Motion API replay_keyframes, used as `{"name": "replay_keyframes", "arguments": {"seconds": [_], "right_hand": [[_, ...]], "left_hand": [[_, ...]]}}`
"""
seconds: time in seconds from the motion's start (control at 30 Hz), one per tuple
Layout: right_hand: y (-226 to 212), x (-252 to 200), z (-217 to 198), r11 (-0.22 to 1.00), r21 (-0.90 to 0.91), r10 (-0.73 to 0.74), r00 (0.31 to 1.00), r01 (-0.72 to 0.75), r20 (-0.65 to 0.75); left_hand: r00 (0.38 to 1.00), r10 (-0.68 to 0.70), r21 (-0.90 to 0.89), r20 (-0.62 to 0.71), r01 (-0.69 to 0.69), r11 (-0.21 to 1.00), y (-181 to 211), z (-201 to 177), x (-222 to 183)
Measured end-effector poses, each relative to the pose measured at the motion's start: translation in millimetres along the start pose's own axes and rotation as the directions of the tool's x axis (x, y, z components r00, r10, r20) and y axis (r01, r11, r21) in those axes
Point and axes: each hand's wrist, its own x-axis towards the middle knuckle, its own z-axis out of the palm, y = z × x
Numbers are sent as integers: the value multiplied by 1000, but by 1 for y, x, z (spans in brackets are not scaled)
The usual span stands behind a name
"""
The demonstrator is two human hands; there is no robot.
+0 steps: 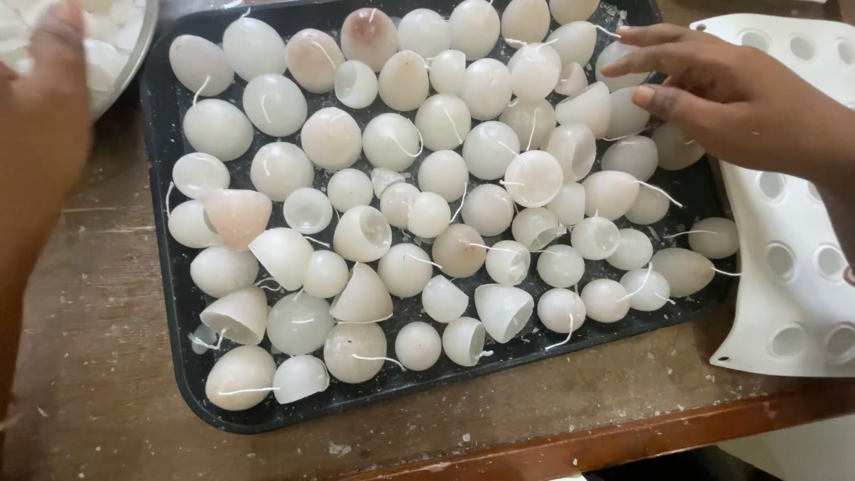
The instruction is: Sorting and organizing small white teardrop-shaped candles with wicks on a production tray.
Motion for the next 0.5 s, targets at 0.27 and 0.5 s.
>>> {"name": "replay_keyframes", "arguments": {"seconds": [0.27, 0.5], "right_hand": [[-37, -45, 2, 999, -38, -39, 992, 35, -116], [-51, -65, 2, 895, -431, -171, 981, 117, -89]], "left_hand": [[864, 407, 8, 297, -428, 904, 230, 16, -42], [867, 367, 104, 336, -422, 901, 219, 17, -34]]}}
